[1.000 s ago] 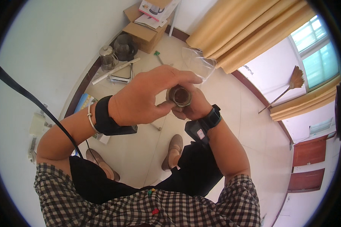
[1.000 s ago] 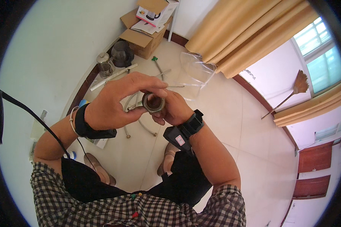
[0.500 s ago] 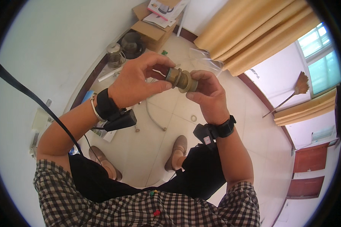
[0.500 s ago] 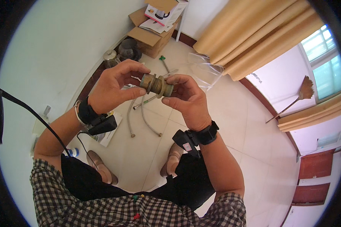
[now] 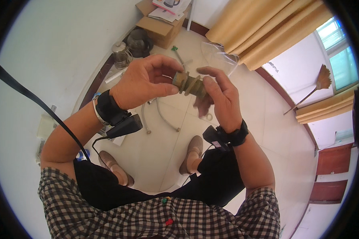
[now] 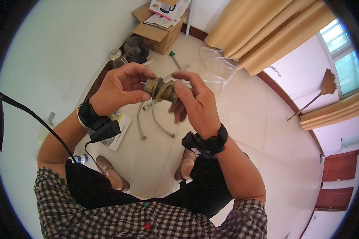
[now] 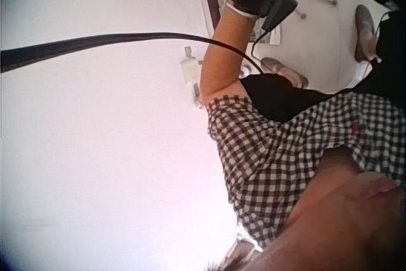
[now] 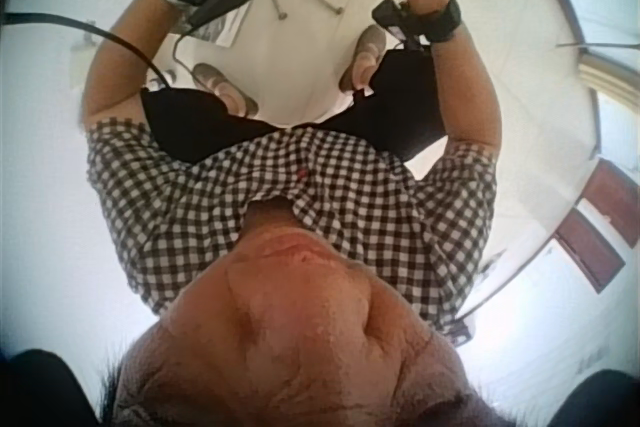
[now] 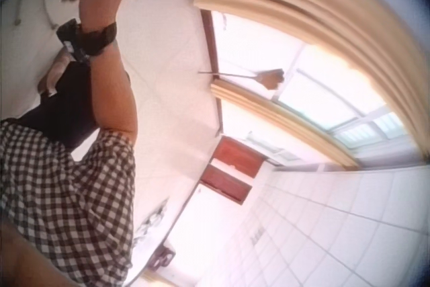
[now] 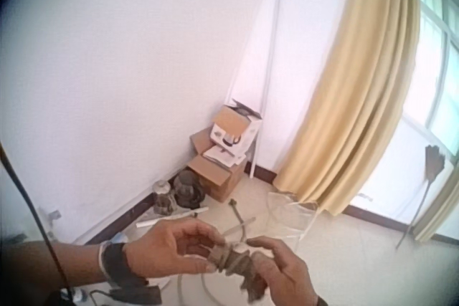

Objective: The person is inspecting plumbing parts including a faucet and a flush valve, and applying thread seal tape to a brass valve.

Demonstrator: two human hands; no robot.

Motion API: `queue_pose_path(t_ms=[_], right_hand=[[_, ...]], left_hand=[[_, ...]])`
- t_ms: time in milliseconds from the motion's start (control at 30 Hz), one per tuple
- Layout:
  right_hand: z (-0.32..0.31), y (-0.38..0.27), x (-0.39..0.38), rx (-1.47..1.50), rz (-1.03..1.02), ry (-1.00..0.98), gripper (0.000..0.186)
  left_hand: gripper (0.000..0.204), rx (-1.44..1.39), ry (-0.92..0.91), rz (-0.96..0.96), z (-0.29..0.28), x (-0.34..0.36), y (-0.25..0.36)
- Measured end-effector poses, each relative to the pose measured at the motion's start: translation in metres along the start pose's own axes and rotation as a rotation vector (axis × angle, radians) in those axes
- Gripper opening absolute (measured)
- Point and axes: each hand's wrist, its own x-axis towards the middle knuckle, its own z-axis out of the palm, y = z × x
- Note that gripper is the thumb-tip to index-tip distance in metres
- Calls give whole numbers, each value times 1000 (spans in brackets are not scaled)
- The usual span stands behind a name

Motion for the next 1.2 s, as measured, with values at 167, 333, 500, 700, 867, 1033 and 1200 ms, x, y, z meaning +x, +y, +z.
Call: queue_pose_path(t_ms=[167,333,500,700,867,1033,1200], right_hand=[[-4,-2,-1,164,231,-66,34],[2,15,1,-89,-81,96,42],[1,20,0,-254,-197,75,30],[-12,17,6,51,376,-202,38],[-5,29,12,-42,104,-11,30],[5,30,9,-250,-260,34,38],[-7,32,13,3,114,-146,41]], left_hand=[[36,6,41,-128,4,5,3],[36,-140,122,-101,1,8,-9],[35,-85,105,-150,3,7,-6],[36,18,17,-21,-1,2,-8],[36,-46,125,-144,0,5,-4],[35,-29,162,-144,-3,3,-7],[35,-46,121,-137,-4,1,-6]])
